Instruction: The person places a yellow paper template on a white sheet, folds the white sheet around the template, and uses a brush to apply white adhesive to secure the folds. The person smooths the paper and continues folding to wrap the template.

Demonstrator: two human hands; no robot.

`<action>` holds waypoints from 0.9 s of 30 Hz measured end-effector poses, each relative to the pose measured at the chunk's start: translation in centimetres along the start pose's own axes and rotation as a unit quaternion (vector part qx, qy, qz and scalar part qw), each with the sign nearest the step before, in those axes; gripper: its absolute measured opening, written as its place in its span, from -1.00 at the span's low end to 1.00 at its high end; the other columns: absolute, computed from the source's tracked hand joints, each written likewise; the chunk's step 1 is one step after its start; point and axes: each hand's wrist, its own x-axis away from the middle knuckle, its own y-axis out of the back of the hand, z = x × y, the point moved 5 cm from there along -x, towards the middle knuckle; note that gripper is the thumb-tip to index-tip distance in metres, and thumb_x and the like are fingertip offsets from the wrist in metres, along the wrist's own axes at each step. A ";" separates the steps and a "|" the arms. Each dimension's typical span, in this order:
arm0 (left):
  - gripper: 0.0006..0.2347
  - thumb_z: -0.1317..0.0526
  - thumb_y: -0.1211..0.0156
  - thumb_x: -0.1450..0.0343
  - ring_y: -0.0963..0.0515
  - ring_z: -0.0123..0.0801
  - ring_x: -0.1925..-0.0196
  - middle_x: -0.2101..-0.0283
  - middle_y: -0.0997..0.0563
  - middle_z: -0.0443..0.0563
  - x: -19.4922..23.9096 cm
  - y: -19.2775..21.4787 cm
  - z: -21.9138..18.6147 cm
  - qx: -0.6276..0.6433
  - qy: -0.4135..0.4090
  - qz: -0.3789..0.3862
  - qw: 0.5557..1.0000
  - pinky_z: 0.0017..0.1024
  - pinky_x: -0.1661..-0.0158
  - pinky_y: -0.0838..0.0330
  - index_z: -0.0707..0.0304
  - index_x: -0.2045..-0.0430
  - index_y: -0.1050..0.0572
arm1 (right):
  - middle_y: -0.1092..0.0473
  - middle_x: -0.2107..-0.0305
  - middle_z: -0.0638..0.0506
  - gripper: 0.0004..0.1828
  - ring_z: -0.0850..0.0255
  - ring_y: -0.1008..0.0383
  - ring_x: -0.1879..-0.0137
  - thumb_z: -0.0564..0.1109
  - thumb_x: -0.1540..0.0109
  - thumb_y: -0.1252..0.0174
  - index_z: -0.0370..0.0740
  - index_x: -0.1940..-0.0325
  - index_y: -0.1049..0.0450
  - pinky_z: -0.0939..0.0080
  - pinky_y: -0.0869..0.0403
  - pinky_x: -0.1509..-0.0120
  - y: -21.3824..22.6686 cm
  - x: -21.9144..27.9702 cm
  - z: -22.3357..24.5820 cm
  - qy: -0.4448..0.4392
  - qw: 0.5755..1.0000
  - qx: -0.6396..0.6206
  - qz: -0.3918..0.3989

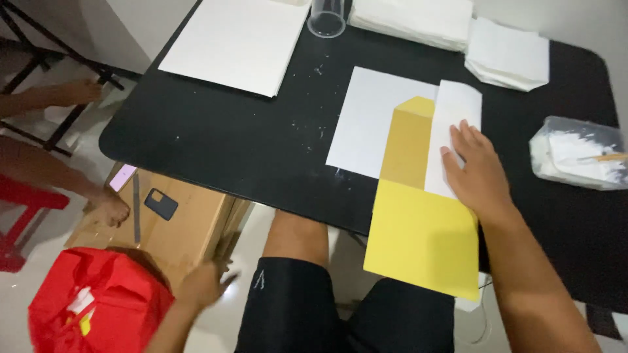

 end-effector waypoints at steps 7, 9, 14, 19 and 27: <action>-0.70 0.05 -0.05 -0.48 -0.73 -0.50 0.42 0.42 -0.80 -0.09 13.1 26.6 -7.3 0.379 -0.208 0.013 0.902 -0.57 0.31 -0.58 0.14 0.35 -0.75 | -0.04 -0.47 -0.41 -0.38 -0.28 0.05 -0.56 -0.03 -0.42 0.14 -0.45 -0.50 -0.20 -0.14 0.04 -0.57 -0.3 0.3 0.3 0.105 0.993 0.036 -0.044; -0.70 0.05 0.01 -0.50 -0.72 -0.52 0.36 0.38 -0.77 -0.11 13.3 30.3 -9.6 0.393 -0.330 -0.110 0.851 -0.58 0.31 -0.56 0.13 0.32 -0.70 | -0.01 -0.48 -0.41 -0.37 -0.29 0.08 -0.57 -0.02 -0.42 0.15 -0.46 -0.51 -0.18 -0.17 0.06 -0.57 0.1 0.2 0.9 0.095 0.994 0.035 -0.045; -0.45 0.01 -0.15 -0.49 -0.37 0.23 -0.29 -0.27 -0.45 0.37 8.1 33.3 -14.5 0.165 -0.311 -0.301 0.886 0.09 -0.22 -0.24 0.45 -0.29 -0.30 | 0.00 -0.50 -0.29 -0.36 -0.15 0.11 -0.59 0.02 -0.41 0.17 -0.36 -0.53 -0.16 -0.10 0.09 -0.58 0.3 0.4 0.9 0.050 0.998 0.024 -0.024; -0.36 -0.17 -0.07 -0.47 -0.34 0.26 -0.28 -0.35 -0.37 0.28 1.2 31.1 -18.6 0.099 -0.250 -0.290 0.918 0.14 -0.14 -0.25 0.34 -0.33 -0.25 | 0.03 -0.52 -0.20 -0.34 -0.07 0.16 -0.61 0.04 -0.40 0.19 -0.31 -0.55 -0.13 -0.10 0.10 -0.58 0.8 0.9 2.1 0.023 1.000 0.012 -0.004; -0.25 -0.26 -0.09 -0.44 -0.28 0.20 -0.31 -0.36 -0.33 0.26 -2.4 31.2 -22.7 0.112 -0.208 -0.310 0.921 0.09 -0.14 -0.22 0.35 -0.38 -0.16 | 0.00 -0.50 -0.30 -0.36 -0.15 0.12 -0.59 0.03 -0.42 0.17 -0.35 -0.53 -0.17 -0.08 0.07 -0.57 -0.9 -0.1 -1.0 0.063 0.997 0.025 -0.031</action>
